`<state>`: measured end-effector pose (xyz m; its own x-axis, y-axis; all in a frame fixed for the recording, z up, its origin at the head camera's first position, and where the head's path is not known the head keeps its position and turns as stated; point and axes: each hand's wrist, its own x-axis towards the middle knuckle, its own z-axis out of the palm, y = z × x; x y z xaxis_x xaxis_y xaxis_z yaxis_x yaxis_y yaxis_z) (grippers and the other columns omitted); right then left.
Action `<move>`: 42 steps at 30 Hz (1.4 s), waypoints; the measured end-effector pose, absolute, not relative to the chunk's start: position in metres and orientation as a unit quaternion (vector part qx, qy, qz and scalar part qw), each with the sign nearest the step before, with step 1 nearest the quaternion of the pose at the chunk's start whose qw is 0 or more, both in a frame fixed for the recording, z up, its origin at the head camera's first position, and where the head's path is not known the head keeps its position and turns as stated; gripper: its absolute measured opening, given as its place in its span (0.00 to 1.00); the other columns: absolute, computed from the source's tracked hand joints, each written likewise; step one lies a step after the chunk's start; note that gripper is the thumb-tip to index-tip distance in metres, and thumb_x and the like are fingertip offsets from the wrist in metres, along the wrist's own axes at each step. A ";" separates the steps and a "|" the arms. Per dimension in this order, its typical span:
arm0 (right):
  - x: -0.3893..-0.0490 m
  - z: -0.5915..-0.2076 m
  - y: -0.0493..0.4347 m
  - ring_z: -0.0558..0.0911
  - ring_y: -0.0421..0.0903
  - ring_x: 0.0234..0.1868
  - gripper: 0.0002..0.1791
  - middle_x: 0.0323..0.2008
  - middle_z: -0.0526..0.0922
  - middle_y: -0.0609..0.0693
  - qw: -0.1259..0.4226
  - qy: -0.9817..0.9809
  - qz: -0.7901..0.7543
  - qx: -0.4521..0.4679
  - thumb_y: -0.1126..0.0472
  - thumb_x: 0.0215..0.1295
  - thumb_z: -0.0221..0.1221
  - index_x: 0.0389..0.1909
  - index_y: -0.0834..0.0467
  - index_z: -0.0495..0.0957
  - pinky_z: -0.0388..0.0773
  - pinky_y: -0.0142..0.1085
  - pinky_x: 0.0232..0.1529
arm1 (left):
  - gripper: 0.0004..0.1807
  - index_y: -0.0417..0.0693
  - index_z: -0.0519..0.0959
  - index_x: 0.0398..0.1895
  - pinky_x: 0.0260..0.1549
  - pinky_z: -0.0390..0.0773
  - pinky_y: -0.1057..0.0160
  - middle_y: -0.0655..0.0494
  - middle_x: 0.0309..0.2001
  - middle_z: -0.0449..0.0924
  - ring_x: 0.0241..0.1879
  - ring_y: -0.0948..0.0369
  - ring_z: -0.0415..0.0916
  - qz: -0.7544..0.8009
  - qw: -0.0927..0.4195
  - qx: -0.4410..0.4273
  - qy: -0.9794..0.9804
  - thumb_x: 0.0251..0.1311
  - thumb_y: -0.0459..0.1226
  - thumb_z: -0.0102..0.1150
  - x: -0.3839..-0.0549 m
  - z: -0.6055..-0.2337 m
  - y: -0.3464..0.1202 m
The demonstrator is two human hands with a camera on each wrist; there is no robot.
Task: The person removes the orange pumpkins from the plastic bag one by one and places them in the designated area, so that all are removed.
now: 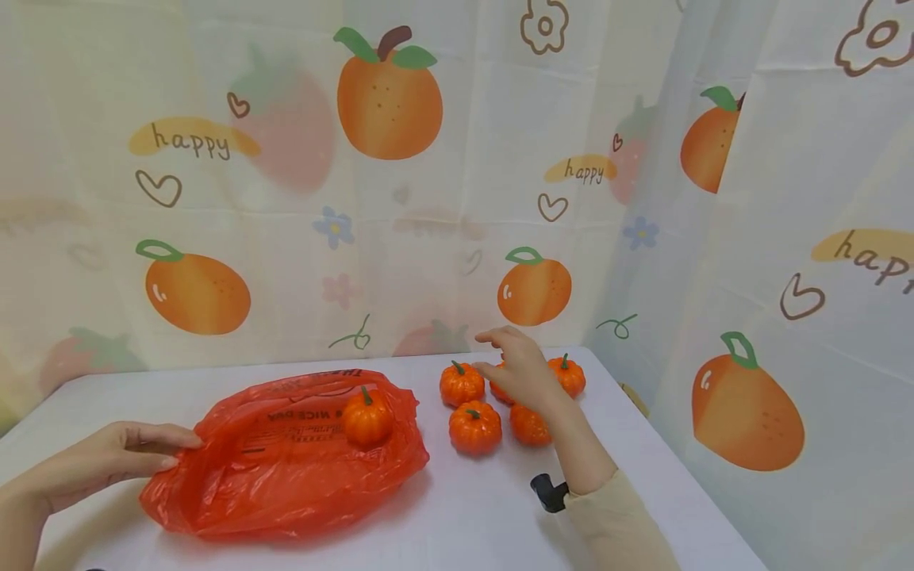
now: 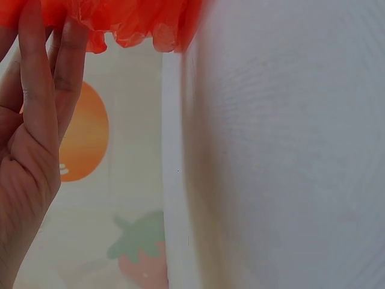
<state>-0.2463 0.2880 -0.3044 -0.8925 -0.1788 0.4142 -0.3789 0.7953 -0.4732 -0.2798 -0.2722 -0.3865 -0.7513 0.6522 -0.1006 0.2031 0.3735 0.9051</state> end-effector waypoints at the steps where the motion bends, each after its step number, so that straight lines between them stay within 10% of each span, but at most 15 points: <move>1: -0.247 -0.303 0.285 0.78 0.57 0.58 0.24 0.59 0.80 0.56 0.178 -0.930 0.282 0.155 0.58 0.63 0.66 0.59 0.58 0.77 0.81 0.51 0.57 | 0.20 0.36 0.74 0.62 0.47 0.76 0.75 0.74 0.54 0.83 0.53 0.77 0.77 0.491 0.229 0.268 0.797 0.72 0.34 0.49 -0.280 -0.386 -0.272; 42: -0.277 -0.278 0.184 0.83 0.53 0.54 0.21 0.56 0.83 0.55 0.154 -0.894 0.338 0.251 0.57 0.65 0.64 0.57 0.60 0.79 0.82 0.44 0.56 | 0.19 0.36 0.74 0.62 0.47 0.76 0.75 0.73 0.55 0.82 0.54 0.76 0.77 0.503 0.232 0.275 0.786 0.72 0.34 0.48 -0.278 -0.387 -0.273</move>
